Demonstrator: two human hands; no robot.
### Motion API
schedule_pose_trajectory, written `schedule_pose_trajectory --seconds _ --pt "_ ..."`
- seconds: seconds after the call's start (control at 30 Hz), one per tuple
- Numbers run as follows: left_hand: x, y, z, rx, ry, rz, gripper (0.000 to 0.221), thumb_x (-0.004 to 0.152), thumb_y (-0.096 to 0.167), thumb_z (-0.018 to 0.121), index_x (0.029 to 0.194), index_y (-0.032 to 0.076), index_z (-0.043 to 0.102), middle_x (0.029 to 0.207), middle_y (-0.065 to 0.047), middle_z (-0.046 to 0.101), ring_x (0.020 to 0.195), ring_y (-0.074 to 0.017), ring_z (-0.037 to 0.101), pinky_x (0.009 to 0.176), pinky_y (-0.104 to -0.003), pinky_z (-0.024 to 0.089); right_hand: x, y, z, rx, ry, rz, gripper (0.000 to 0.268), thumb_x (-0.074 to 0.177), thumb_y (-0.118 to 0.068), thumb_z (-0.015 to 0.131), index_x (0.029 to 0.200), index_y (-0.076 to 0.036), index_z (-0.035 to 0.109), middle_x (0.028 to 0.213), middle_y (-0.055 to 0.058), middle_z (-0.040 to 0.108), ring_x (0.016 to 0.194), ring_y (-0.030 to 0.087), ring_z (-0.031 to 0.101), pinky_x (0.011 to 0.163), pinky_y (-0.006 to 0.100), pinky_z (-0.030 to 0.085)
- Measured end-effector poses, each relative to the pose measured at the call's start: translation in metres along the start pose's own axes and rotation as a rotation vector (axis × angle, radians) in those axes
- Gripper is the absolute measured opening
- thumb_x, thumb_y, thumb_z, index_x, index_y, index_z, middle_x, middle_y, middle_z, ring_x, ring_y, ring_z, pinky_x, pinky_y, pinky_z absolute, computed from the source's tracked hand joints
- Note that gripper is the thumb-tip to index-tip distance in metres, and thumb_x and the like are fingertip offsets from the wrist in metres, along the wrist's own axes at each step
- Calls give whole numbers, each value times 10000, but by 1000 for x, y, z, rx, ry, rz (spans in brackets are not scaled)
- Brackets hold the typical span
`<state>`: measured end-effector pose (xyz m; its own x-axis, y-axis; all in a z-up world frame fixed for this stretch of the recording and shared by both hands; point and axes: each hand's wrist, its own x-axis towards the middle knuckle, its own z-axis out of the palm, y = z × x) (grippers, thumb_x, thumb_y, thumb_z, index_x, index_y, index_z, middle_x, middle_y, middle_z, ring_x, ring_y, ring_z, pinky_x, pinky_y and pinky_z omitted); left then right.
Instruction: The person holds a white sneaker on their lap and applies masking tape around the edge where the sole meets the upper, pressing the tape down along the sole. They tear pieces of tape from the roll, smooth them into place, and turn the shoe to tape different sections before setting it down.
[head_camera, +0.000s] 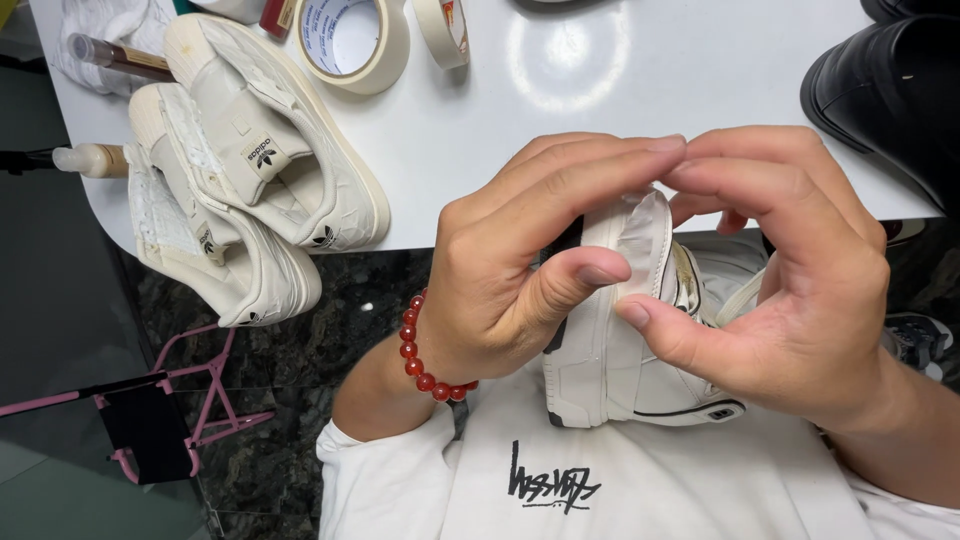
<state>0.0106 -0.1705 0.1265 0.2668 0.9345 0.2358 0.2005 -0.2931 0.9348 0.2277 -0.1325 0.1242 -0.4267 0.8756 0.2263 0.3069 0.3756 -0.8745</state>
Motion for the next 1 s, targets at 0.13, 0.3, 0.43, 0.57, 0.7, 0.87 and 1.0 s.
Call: schedule_pose_trajectory --seconds 0.13,0.3,0.43,0.57,0.7,0.87,1.0 --pt "0 -3 6 -36 28 2 531 1189 501 512 1469 52 551 1424 -90 598 1296 -170 628 1112 -254 542 13 -10 -8 -4 -23 -87 542 687 -130 867 1134 56 623 1179 175 595 996 223 647 819 303 532" --pt "-2 0 9 -36 32 14 456 1177 404 551 1458 47 528 1437 -137 567 1318 -207 607 1117 -266 520 21 -9 -20 267 -149 21 201 833 22 775 1013 28 686 1083 122 645 975 165 659 884 283 554" --pt "1 5 7 11 3 9 500 1018 310 682 1411 34 542 1470 -177 537 1318 -248 605 1123 -295 517 18 -5 -22 375 -164 88 151 847 41 760 982 19 695 1073 114 658 975 160 657 881 273 543" --pt "6 9 8 67 -28 21 656 813 209 844 1344 16 511 1471 -216 492 1349 -302 587 1098 -339 509 18 -6 -23 401 -158 121 149 836 52 757 967 15 696 1045 116 673 969 163 664 851 269 542" --pt "5 9 9 82 -37 14 688 782 162 887 1331 25 497 1459 -213 483 1341 -288 586 1063 -329 517 18 -11 -25 385 -143 71 175 817 83 749 961 13 679 1010 125 698 923 167 689 834 265 544" --pt "2 9 11 75 -27 14 717 798 164 887 1367 37 469 1446 -191 500 1297 -259 576 1059 -319 520 18 -11 -29 380 -142 53 213 796 116 738 961 9 657 969 127 714 940 190 720 868 299 571" --pt "1 13 14 60 4 0 765 790 164 887 1399 36 442 1432 -195 515 1263 -265 583 1015 -325 523 17 -16 -28 390 -121 69 226 788 134 727 959 10 647 940 126 717 937 200 735 859 310 590"
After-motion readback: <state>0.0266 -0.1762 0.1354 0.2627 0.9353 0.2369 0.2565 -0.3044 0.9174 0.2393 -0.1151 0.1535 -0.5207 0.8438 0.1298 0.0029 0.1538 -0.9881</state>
